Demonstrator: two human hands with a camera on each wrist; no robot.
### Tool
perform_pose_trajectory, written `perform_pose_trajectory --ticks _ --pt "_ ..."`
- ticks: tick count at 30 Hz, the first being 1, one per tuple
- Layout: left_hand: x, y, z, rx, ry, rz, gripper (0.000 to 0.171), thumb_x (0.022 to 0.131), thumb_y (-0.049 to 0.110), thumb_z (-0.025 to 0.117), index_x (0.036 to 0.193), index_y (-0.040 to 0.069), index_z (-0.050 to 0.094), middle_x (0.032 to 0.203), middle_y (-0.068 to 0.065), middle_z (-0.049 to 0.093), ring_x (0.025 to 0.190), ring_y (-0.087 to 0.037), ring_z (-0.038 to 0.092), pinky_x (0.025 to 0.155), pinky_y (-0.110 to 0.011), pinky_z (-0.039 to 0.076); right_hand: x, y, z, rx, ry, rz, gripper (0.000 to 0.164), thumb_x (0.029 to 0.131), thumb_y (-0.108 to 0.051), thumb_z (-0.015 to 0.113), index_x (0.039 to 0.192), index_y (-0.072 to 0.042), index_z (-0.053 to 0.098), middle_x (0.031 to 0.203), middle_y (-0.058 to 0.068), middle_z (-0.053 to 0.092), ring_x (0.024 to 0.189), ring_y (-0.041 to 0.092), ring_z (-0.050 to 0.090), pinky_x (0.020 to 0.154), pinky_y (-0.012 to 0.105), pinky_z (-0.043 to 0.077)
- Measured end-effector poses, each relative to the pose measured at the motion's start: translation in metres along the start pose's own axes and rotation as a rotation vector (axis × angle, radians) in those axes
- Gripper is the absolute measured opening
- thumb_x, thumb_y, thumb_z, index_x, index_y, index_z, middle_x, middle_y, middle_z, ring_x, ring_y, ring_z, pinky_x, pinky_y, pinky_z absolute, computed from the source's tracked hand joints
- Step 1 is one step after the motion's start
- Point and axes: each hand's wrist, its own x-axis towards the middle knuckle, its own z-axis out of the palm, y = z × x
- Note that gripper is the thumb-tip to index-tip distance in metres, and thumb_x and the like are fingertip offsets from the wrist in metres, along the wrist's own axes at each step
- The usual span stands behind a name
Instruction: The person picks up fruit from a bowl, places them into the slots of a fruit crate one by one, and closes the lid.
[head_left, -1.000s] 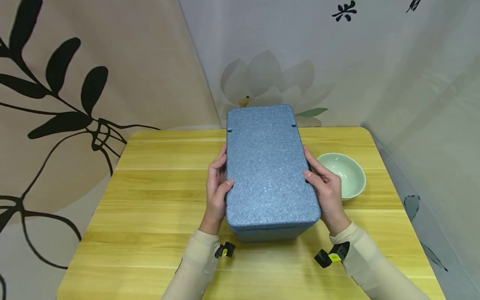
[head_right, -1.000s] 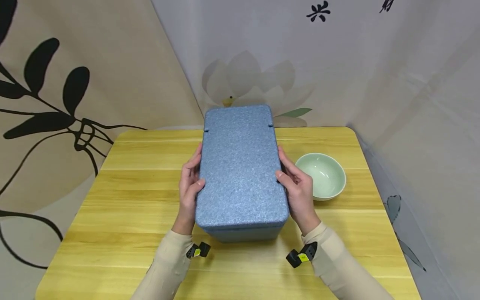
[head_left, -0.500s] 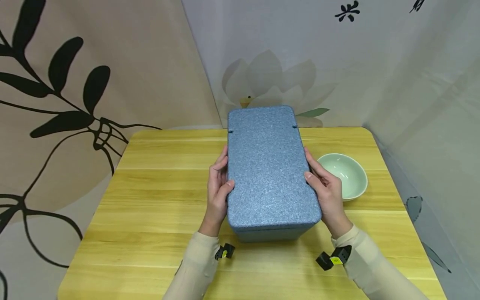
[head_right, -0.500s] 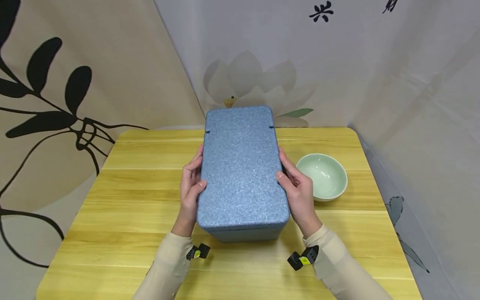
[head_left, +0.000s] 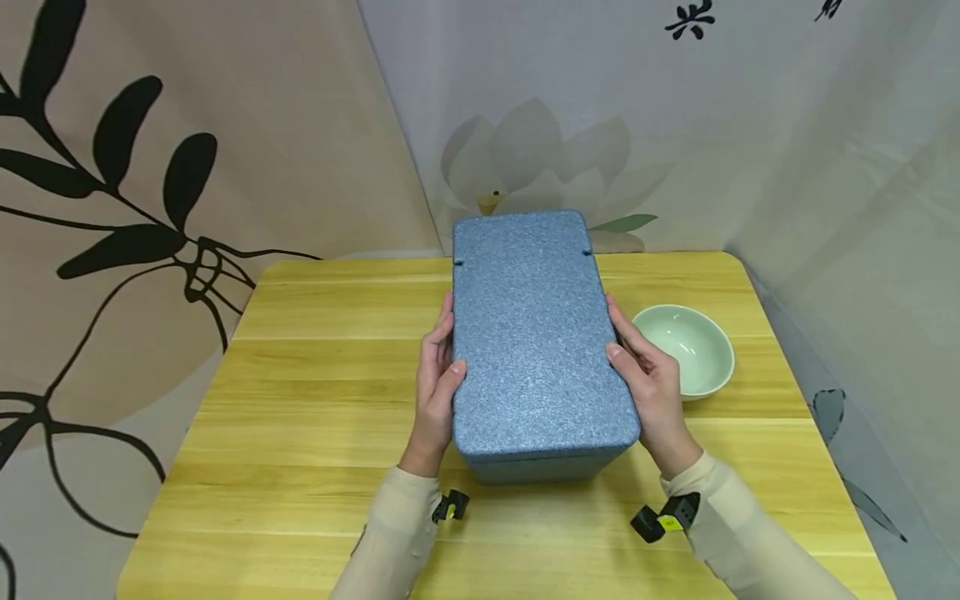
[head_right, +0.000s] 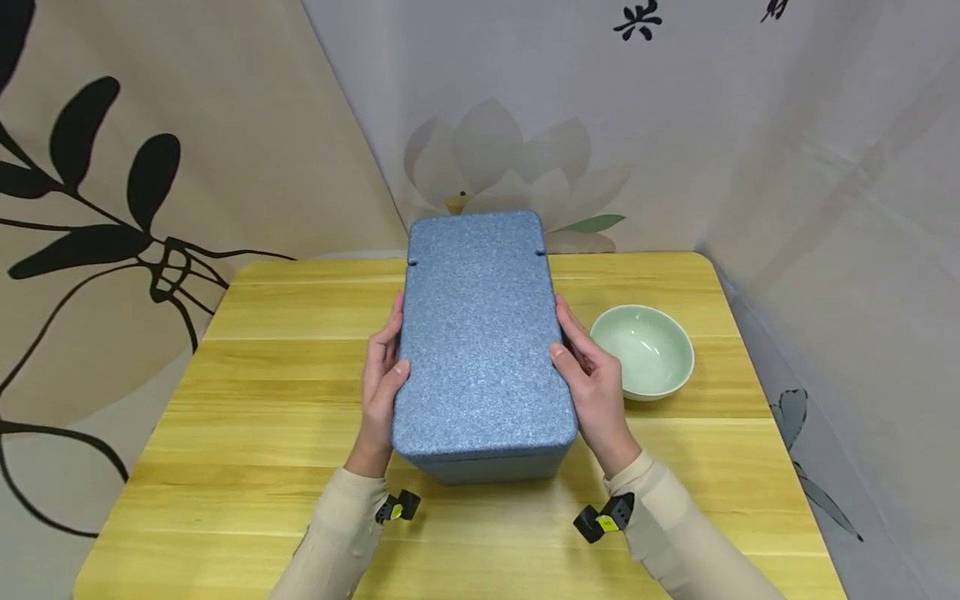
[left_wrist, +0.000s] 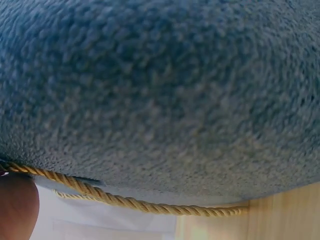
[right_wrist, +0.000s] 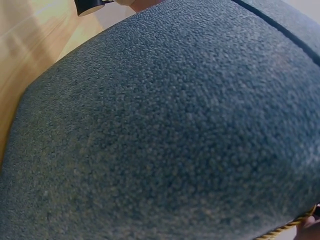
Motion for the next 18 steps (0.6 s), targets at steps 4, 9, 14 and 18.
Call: perform_pose_trajectory --ticks 4,9,14,18 --pt "0.0 -0.001 0.001 0.03 -0.005 0.011 0.052 0.093 0.002 0.035 0.141 -0.017 0.026 0.16 -0.023 0.012 0.147 -0.032 0.009 0.116 -0.046 0.006 0.0 0.001 -0.001 -0.013 -0.005 -0.004 0.045 0.1 0.002 0.049 0.144 0.005 0.043 0.151 0.016 0.039 0.141 0.026 0.032 0.111 0.031 0.028" --pt "0.001 -0.002 0.001 0.028 -0.002 0.016 0.053 0.093 0.0 0.034 0.142 -0.016 0.025 0.159 -0.025 0.011 0.147 -0.031 0.01 0.116 -0.046 0.007 0.001 0.002 -0.001 -0.007 0.002 0.004 0.045 0.1 0.001 0.049 0.144 0.004 0.043 0.151 0.015 0.039 0.141 0.026 0.033 0.111 0.031 0.028" --pt "-0.001 0.0 -0.003 0.102 -0.038 -0.023 0.058 0.097 0.004 0.032 0.151 -0.01 0.019 0.161 -0.018 0.011 0.148 -0.03 0.009 0.117 -0.044 0.007 0.002 0.003 -0.003 -0.02 -0.011 0.011 0.045 0.1 0.0 0.05 0.144 0.004 0.043 0.151 0.013 0.04 0.14 0.025 0.033 0.111 0.03 0.029" --pt "-0.002 0.001 -0.016 0.251 -0.09 -0.156 0.055 0.106 0.023 0.019 0.156 0.001 0.011 0.163 -0.008 0.009 0.148 -0.024 0.007 0.117 -0.041 0.007 0.004 0.004 -0.015 -0.09 -0.056 0.019 0.046 0.103 -0.005 0.046 0.147 0.004 0.039 0.152 0.016 0.037 0.141 0.026 0.031 0.11 0.028 0.029"
